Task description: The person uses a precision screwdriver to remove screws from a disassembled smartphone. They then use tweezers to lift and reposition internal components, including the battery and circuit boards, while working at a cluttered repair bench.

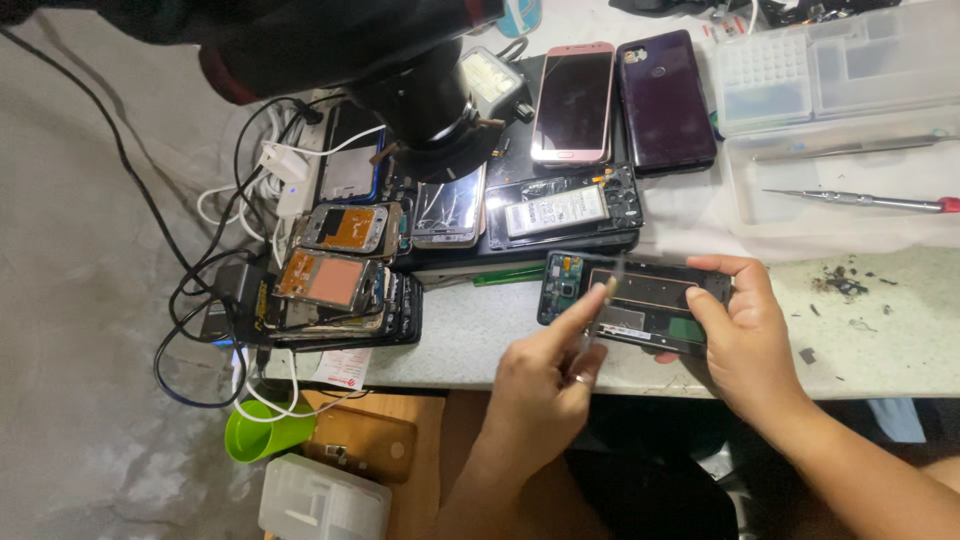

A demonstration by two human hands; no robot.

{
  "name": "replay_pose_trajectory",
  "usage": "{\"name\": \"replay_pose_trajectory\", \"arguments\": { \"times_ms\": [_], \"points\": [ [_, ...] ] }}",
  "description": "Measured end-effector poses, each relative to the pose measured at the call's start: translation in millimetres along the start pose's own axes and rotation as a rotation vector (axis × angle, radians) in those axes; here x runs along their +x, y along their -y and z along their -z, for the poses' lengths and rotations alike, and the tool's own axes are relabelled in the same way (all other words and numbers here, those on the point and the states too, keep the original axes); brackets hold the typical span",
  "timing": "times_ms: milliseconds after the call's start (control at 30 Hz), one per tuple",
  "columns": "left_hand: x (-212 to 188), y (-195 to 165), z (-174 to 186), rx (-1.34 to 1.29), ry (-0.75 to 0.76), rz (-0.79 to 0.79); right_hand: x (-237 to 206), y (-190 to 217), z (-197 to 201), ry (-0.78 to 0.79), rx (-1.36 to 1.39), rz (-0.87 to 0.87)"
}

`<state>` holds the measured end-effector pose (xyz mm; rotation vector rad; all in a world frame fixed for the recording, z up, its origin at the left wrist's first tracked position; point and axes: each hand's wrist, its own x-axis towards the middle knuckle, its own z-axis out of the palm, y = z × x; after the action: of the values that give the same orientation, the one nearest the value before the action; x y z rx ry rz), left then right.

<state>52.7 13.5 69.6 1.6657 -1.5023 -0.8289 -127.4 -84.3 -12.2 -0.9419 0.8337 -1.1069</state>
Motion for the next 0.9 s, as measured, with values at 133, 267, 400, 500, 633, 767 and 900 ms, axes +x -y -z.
{"name": "replay_pose_trajectory", "arguments": {
  "times_ms": [133,267,400,500,633,767,900],
  "points": [
    [-1.9,5.1,6.2,0.325,-0.188,-0.367,-0.8,-0.4,-3.7,-0.017,-0.094,0.033],
    [-1.1,7.7,-4.5,0.541,-0.246,-0.352,-0.2,-0.1,-4.9,-0.03,-0.091,0.034],
    [-0.1,10.7,-12.3,0.622,-0.23,-0.337,-0.2,0.4,-4.9,-0.019,-0.117,0.043],
    [1.3,11.9,-13.5,0.64,-0.219,-0.329,0.2,0.2,-5.3,-0.024,-0.128,0.043],
    [4.2,12.1,-14.9,0.614,-0.203,-0.304,0.4,0.6,-5.3,-0.015,-0.103,0.039],
    [4.6,12.3,-15.9,0.573,-0.151,-0.261,-0.6,1.7,-6.4,-0.019,-0.105,0.031],
    [5.7,11.4,-19.2,0.553,-0.225,-0.277,0.2,3.8,-9.0,-0.052,-0.133,0.005]
  ]
}}
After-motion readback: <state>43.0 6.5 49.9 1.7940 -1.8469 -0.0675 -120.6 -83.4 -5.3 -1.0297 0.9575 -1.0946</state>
